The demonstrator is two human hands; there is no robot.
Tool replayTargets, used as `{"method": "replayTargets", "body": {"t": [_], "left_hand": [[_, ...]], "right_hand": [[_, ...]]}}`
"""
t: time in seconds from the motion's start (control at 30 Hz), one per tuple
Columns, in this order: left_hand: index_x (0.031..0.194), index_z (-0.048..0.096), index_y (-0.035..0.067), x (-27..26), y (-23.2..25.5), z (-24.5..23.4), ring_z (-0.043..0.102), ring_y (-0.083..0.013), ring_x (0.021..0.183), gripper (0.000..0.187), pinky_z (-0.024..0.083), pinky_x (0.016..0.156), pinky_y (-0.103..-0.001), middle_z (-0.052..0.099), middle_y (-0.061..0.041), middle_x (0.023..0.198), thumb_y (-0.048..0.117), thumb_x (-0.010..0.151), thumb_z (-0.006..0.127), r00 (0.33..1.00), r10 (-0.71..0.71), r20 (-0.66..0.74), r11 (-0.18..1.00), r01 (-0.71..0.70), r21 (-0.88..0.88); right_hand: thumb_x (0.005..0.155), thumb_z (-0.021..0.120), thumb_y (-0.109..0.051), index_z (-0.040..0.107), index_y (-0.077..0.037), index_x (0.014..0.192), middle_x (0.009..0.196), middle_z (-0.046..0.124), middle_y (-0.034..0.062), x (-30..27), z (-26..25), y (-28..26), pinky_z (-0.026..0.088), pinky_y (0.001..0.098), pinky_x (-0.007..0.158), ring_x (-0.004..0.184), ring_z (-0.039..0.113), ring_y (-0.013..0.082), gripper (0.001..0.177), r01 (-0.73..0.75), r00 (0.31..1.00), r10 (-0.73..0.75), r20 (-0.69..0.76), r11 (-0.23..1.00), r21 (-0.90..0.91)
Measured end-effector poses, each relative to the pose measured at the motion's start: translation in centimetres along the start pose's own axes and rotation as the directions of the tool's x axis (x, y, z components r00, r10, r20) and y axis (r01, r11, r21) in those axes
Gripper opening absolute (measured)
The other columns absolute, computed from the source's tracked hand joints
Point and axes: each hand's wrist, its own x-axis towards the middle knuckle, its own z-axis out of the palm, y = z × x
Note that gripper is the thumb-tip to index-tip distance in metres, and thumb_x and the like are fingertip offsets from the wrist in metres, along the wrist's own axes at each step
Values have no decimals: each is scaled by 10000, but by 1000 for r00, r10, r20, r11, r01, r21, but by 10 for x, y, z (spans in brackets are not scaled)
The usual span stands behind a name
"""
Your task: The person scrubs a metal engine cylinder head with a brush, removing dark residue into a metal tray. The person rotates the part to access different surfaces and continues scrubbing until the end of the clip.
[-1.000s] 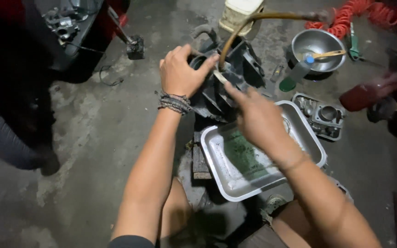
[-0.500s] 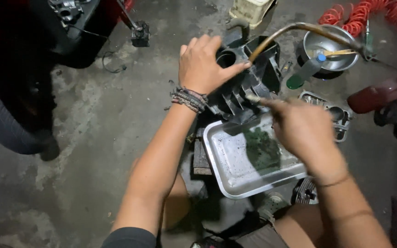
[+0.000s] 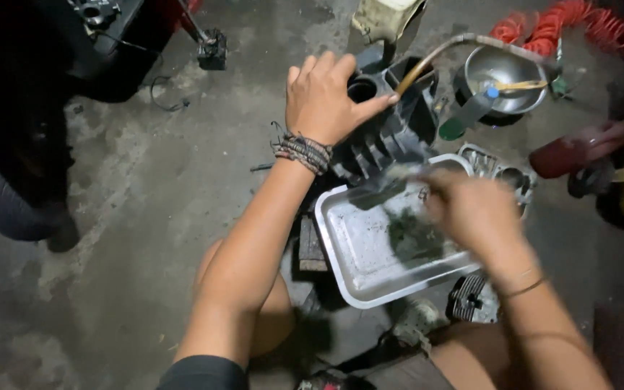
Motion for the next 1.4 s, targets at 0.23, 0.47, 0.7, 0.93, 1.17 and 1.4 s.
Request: {"method": "replayTargets", "body": {"t": [0.23, 0.47, 0.7, 0.93, 1.17, 1.4], "left_hand": [[951, 697, 135, 3, -19, -3, 626, -280, 858, 738, 471, 752, -455, 677, -60, 901, 853, 815, 596, 998, -58, 16, 998, 58, 6], [1007, 695, 115, 0, -21, -7, 600, -292, 929, 737, 462, 837, -465, 678, -73, 975, 820, 797, 659, 990, 24, 137, 991, -5, -137], [1042, 695, 123, 3, -11, -4, 617, -330, 1017, 716, 484, 887, -529, 687, -117, 1083, 800, 812, 674, 981, 117, 157, 990, -102, -102], [820, 548, 168, 2, -10, 2, 600, -297, 821, 655, 471, 742, -427, 539, -42, 808, 757, 680, 799, 992, 122, 14, 976, -117, -182], [811, 559, 155, -2, -10, -1, 597, -302, 810, 608, 481, 728, -435, 542, -43, 798, 684, 693, 833, 996, 93, 11, 974, -89, -207], [804, 571, 148, 1, -8, 2, 601, -310, 796, 630, 487, 713, -448, 555, -51, 792, 713, 687, 823, 995, 99, -17, 978, -100, -181]], "right_hand": [[944, 578, -332, 715, -354, 1287, 1097, 783, 102, -1, -5, 52, 578, 517, 703, 932, 745, 394, 370, -169, 984, 163, -69, 981, -96], [943, 621, -192, 744, -273, 1283, 1245, 763, 30, 8, -13, 53, 497, 403, 858, 1138, 700, 241, 371, -56, 998, 63, -8, 934, 353], [861, 568, -17, 711, -249, 1251, 1299, 752, -10, 27, 13, 64, 502, 410, 951, 1185, 695, 230, 476, 58, 990, -107, 97, 908, 414], [897, 671, -238, 701, -271, 1157, 987, 775, 101, 26, 33, 48, 524, 525, 926, 1054, 705, 388, 263, -15, 999, 21, -26, 976, 219], [916, 714, -345, 715, -240, 1006, 827, 719, 70, 43, 80, 67, 544, 453, 846, 928, 709, 332, 138, 128, 965, -78, -250, 973, 190], [912, 708, -350, 703, -246, 1026, 832, 730, 78, 52, 80, 88, 546, 487, 827, 942, 720, 344, 154, 90, 965, -63, -255, 992, 93]]}}
